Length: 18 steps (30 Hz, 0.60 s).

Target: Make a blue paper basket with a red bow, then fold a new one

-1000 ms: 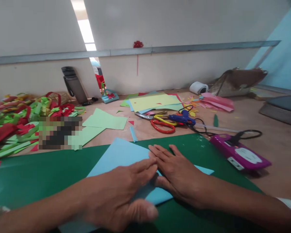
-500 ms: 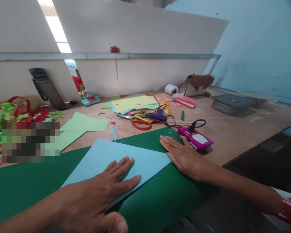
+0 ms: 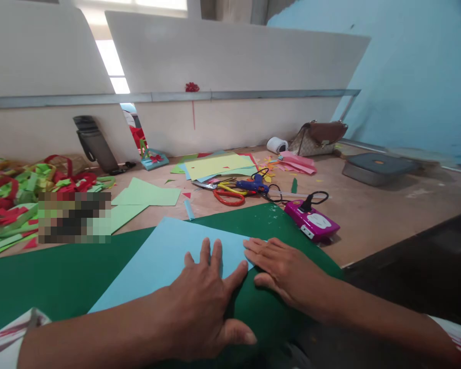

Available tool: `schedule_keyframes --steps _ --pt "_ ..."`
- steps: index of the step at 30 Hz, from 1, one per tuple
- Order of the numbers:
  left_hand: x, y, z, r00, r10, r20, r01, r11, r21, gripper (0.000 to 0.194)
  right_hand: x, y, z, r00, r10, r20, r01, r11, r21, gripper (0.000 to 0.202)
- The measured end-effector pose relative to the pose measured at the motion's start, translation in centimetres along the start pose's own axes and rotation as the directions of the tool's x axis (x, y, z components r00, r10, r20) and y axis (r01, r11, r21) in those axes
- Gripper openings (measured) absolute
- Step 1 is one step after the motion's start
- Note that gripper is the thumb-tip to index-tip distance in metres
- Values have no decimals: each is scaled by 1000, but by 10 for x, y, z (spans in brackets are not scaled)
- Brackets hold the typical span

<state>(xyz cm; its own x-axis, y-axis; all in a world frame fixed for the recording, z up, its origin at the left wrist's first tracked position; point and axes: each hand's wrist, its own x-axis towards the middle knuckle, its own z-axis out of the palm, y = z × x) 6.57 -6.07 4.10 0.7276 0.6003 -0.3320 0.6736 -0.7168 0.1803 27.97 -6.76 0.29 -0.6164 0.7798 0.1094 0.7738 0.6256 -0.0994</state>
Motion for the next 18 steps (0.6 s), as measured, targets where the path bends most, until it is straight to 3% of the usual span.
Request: schedule_keyframes --steps 6,11,15,18 --pt "-27 4 12 994 -105 15 104 994 17 87 -7 -2 16 993 -25 -120 10 992 -122 42" --pt "-64 -1 25 983 -169 -78 176 980 95 81 -7 3 23 971 -98 -216 55 979 -197 39" --pt "-90 -13 48 973 -206 -106 220 965 145 79 -8 6 24 964 -139 -225 78 963 -259 40" --pt "-107 -22 72 958 -192 -211 236 950 204 74 -8 8 24 961 -155 -231 87 956 -280 40"
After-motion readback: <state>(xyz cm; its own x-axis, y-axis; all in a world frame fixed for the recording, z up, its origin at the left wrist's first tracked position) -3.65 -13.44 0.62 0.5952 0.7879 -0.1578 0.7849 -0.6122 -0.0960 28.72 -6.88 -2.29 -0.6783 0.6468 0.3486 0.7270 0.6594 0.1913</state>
